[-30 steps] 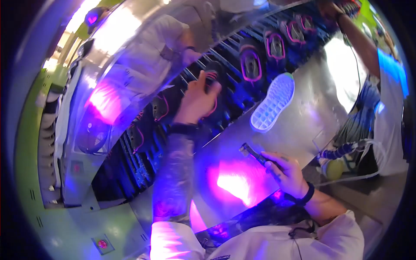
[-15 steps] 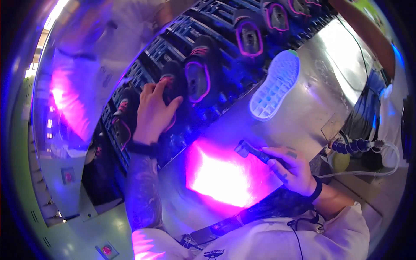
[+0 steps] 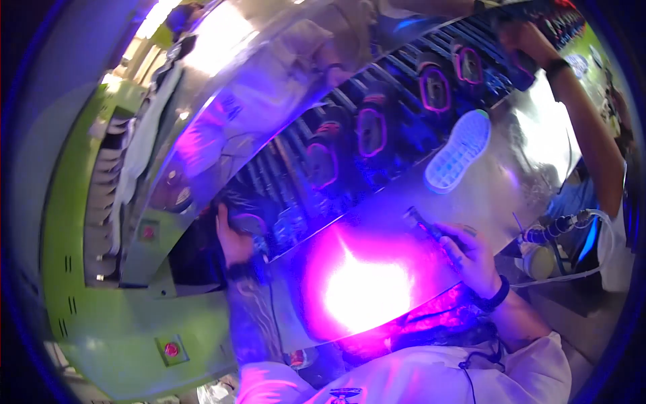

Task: Using a brush to apply a substance (likely adhesive or primer) to the edges and soles of shoes on an assembly line.

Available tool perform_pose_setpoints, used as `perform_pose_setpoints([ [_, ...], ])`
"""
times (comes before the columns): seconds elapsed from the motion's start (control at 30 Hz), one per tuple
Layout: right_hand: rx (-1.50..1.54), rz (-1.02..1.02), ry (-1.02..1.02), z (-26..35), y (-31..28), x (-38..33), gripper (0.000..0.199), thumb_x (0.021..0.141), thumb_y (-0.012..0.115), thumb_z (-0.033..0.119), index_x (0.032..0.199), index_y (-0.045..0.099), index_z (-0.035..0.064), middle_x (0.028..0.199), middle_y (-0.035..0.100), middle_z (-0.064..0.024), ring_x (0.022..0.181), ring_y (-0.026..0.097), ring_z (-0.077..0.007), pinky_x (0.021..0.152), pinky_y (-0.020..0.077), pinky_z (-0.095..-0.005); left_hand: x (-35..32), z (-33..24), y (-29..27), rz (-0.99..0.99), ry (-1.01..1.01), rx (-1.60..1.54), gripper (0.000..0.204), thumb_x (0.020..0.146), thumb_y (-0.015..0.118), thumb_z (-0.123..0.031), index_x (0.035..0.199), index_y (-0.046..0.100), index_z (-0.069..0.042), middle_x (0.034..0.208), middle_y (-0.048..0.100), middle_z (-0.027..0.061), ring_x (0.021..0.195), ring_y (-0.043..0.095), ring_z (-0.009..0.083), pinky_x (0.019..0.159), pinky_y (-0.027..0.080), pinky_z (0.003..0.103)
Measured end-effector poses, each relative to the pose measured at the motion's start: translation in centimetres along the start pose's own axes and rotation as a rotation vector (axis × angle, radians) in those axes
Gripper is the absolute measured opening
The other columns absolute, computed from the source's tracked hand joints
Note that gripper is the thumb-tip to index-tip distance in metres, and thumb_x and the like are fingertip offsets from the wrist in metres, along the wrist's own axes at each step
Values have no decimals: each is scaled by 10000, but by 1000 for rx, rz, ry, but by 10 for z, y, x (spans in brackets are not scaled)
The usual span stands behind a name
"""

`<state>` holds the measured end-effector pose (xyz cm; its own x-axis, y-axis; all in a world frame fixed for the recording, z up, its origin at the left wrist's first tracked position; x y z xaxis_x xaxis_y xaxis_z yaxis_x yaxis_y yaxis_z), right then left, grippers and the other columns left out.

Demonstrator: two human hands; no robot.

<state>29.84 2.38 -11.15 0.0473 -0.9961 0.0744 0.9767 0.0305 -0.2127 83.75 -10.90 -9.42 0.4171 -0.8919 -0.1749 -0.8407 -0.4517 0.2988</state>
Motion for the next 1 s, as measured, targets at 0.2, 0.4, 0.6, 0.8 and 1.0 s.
perform_pose_setpoints([
  [0.2, 48, 46, 80, -2, 9, -1, 333, 1017, 674, 123, 1322, 679, -9, 1170, 729, -141, 1048, 708, -211, 893, 557, -352, -197, -53, 20, 63, 324, 150, 845, 913, 769, -553, 1486, 436, -29, 1330, 596, 132, 1242, 591, 289, 1050, 485, 451],
  [0.4, -265, 256, -233, 78, 78, -46, 402, 947, 700, 111, 1338, 662, 27, 1186, 671, -195, 1100, 674, -327, 932, 548, -441, -347, -22, 70, 113, 695, 563, 977, 684, 931, -287, 1464, 440, 35, 1377, 540, 232, 1219, 610, 316, 1067, 500, 446],
  [0.6, -105, 398, -196, 94, 135, -97, 350, 964, 729, 116, 1294, 672, 14, 1131, 661, -168, 972, 679, -291, 824, 552, -393, -394, -3, 64, -31, 879, 961, 1044, 802, 785, -510, 1530, 295, 56, 1436, 479, 248, 1281, 564, 389, 1110, 453, 532],
  [0.8, 81, 638, 99, 80, 91, -111, 346, 983, 729, 143, 1300, 686, 12, 1206, 715, -137, 967, 678, -196, 799, 563, -338, -435, 47, 30, 212, 1074, 1081, 641, 1005, 549, -488, 1415, 453, -4, 1401, 542, 169, 1290, 577, 310, 1176, 375, 510],
  [1.0, -266, 447, -73, 86, 118, -70, 291, 1005, 686, 128, 1284, 705, 50, 998, 717, -71, 621, 637, -104, 549, 503, -279, -467, 73, 20, 566, 1039, 885, 441, 1037, 510, -352, 1457, 492, -219, 1517, 537, 10, 1375, 542, 204, 1231, 302, 484],
])
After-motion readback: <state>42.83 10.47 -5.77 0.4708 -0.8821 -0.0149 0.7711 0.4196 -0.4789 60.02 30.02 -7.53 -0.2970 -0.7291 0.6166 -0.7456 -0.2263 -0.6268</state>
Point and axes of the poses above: each hand's wrist, its own x-axis towards the middle knuckle, its own y-axis out of the palm, z = x × y, the point moved 5 cm from there along x, towards the middle knuckle
